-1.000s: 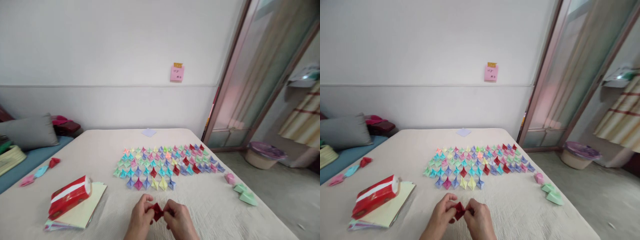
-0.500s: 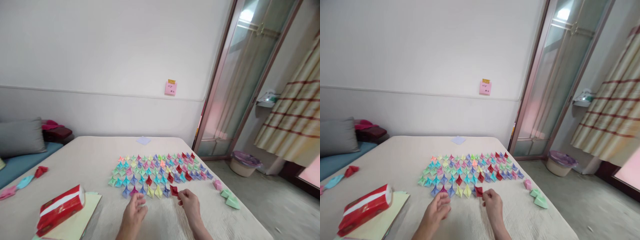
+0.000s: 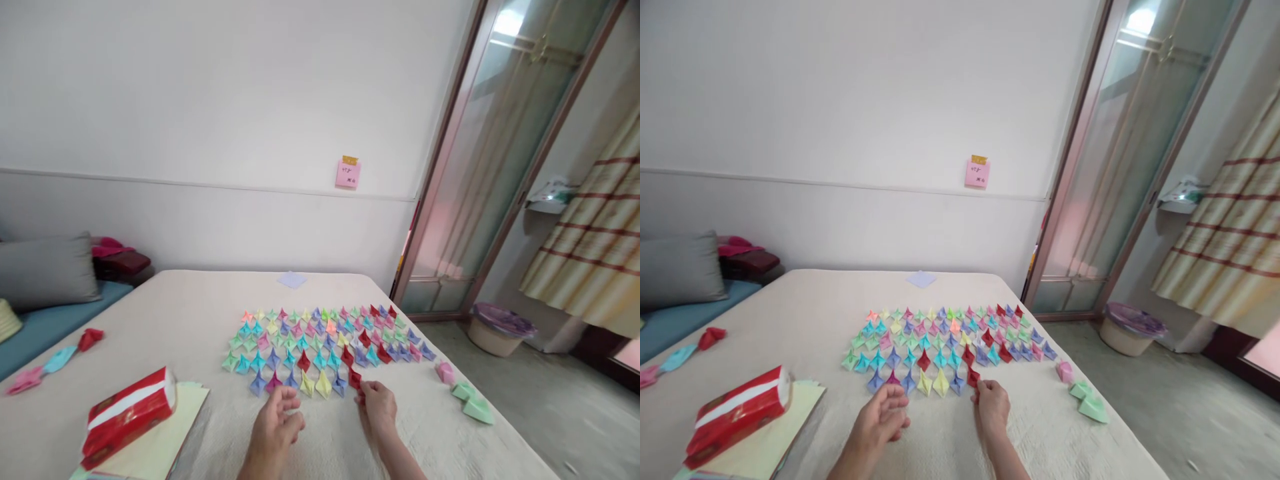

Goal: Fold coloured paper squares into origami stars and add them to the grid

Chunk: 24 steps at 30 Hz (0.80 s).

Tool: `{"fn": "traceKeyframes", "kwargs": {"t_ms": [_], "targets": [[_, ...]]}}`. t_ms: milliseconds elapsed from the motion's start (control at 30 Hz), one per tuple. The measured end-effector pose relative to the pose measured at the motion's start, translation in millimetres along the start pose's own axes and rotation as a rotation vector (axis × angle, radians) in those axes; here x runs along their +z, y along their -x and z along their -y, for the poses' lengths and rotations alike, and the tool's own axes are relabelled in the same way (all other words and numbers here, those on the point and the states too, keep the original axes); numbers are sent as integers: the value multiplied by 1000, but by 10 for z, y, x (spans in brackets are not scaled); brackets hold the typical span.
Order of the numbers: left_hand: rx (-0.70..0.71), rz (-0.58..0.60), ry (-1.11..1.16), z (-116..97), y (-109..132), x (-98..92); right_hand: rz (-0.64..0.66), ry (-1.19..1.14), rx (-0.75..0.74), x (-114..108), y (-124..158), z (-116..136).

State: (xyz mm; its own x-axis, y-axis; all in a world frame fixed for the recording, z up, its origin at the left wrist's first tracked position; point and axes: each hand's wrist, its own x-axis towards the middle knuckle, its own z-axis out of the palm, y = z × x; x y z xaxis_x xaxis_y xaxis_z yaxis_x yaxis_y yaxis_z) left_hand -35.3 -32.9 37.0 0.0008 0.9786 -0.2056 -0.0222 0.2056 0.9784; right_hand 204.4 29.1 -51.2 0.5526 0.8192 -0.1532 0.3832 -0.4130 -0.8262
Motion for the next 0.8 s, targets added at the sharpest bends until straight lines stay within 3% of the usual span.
{"fn": "traceKeyframes", "kwargs": {"t_ms": [300, 467, 567, 800], "targets": [[16, 66, -26, -85, 55, -2, -100, 186, -76, -184, 247, -77], [70, 164, -30, -69, 76, -54, -97, 388, -127, -139, 392, -82], [143, 158, -59, -65, 119, -68, -81, 458, -148, -127, 397, -46], [278, 209, -284, -425, 613, -69, 61, 527, -142, -233, 439, 19]]}}
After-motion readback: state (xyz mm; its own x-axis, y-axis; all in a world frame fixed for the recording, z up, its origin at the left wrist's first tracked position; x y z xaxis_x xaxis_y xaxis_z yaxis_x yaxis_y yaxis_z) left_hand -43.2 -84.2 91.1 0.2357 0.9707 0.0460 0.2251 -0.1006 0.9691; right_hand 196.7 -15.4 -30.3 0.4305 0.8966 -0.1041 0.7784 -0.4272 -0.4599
